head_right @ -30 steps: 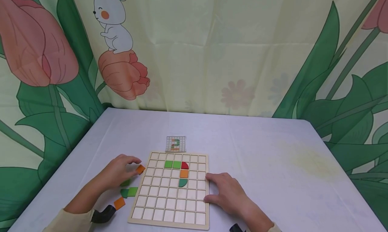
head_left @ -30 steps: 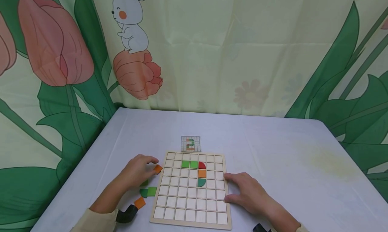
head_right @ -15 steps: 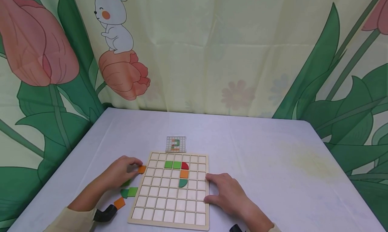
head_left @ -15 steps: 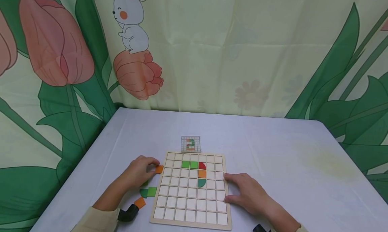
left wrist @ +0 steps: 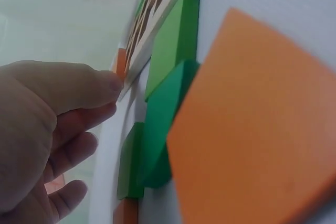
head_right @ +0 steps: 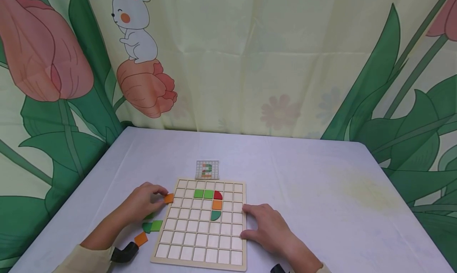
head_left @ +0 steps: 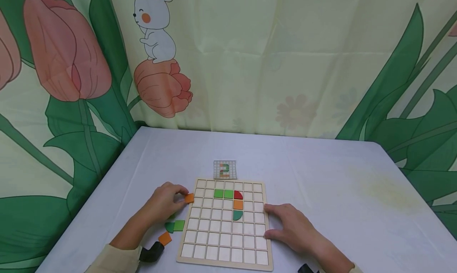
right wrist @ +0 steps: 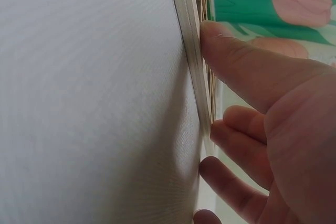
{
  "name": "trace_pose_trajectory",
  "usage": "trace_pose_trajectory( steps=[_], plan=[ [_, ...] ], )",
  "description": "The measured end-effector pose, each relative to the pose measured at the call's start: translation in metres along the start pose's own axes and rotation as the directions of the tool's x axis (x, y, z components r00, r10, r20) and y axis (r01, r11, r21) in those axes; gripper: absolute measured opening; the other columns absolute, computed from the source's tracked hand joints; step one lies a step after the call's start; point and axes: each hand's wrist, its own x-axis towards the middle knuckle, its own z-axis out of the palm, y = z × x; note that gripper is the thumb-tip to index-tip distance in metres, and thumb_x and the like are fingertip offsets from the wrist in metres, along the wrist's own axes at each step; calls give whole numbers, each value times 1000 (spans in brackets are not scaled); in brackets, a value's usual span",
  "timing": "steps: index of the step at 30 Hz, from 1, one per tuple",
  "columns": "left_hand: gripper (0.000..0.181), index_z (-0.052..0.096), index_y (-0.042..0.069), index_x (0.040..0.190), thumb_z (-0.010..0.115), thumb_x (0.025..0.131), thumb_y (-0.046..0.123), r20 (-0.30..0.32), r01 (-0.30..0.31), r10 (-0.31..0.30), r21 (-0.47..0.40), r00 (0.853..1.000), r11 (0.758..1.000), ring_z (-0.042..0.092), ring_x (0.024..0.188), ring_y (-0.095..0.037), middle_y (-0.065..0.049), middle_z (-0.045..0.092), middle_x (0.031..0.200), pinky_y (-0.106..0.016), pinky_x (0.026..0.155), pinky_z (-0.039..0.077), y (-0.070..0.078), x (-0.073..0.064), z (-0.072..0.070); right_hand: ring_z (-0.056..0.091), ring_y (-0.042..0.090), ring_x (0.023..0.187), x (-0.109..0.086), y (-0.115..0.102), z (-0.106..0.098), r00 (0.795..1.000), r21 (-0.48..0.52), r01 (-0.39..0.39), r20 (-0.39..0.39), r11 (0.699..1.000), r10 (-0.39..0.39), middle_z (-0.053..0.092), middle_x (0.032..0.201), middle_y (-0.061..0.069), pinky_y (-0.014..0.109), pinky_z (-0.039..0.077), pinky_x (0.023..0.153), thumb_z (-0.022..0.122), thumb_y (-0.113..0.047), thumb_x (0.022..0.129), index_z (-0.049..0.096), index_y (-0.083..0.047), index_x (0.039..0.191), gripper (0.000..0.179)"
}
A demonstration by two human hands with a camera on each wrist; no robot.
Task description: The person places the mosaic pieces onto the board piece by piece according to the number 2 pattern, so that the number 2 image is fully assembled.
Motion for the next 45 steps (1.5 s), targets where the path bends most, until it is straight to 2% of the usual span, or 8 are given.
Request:
trace_pose_trajectory(
  steps=[5, 15, 25, 35, 40, 45],
  plan=[
    [19, 74, 15, 106, 78, 88, 16, -13, -35, 35, -10, 999, 999, 57, 108, -23, 6, 65, 103, -46, 92, 47, 5, -2, -1, 54, 24, 120, 0, 1, 0, 1000, -1, 7, -3, 1000, -7, 62, 130, -2, 48, 43, 100, 83, -39, 79, 63, -10, 133, 65],
    [20, 74, 16, 107, 78, 87, 12, -6, -60, 60, -42, 998, 997, 56, 112, -24, 6, 65, 105, -47, 96, 46, 19, -3, -2, 54, 24, 121, -1, 0, -1, 1000, -2, 3, -7, 1000, -3, 62, 130, -2, 49, 44, 99, 83, -40, 78, 63, -10, 133, 66],
    [20, 75, 16, 106, 78, 86, 11, 7, -86, 86, -57, 996, 995, 56, 108, -21, 9, 65, 103, -45, 93, 47, 34, -2, 3, 54, 24, 121, -1, -1, -1, 1000, -6, -2, -1, 1000, 2, 62, 130, -2, 48, 43, 100, 83, -40, 79, 63, -11, 134, 65],
    [20, 75, 17, 104, 80, 85, 15, 48, -70, 73, -61, 996, 996, 55, 105, -20, 6, 64, 103, -43, 89, 48, 47, 2, 8, 54, 24, 121, 0, -2, -1, 1000, -3, -19, 1, 1000, 19, 62, 129, -2, 48, 43, 100, 84, -40, 78, 63, -11, 134, 66],
    [16, 75, 16, 101, 78, 85, 12, 61, -123, 128, -77, 990, 989, 54, 99, -18, 6, 63, 101, -40, 82, 48, 48, 2, 10, 54, 23, 121, 0, -1, -1, 1000, -1, -21, -1, 1000, 21, 62, 130, -3, 48, 43, 100, 83, -40, 79, 63, -12, 134, 66],
    [16, 75, 16, 102, 78, 86, 12, 66, -166, 171, -81, 983, 983, 54, 100, -18, 7, 64, 102, -40, 83, 48, 49, 2, 14, 54, 24, 121, 0, -1, 0, 1000, 0, -23, 1, 1000, 23, 62, 130, -3, 48, 43, 100, 84, -40, 78, 63, -12, 134, 66]
  ],
)
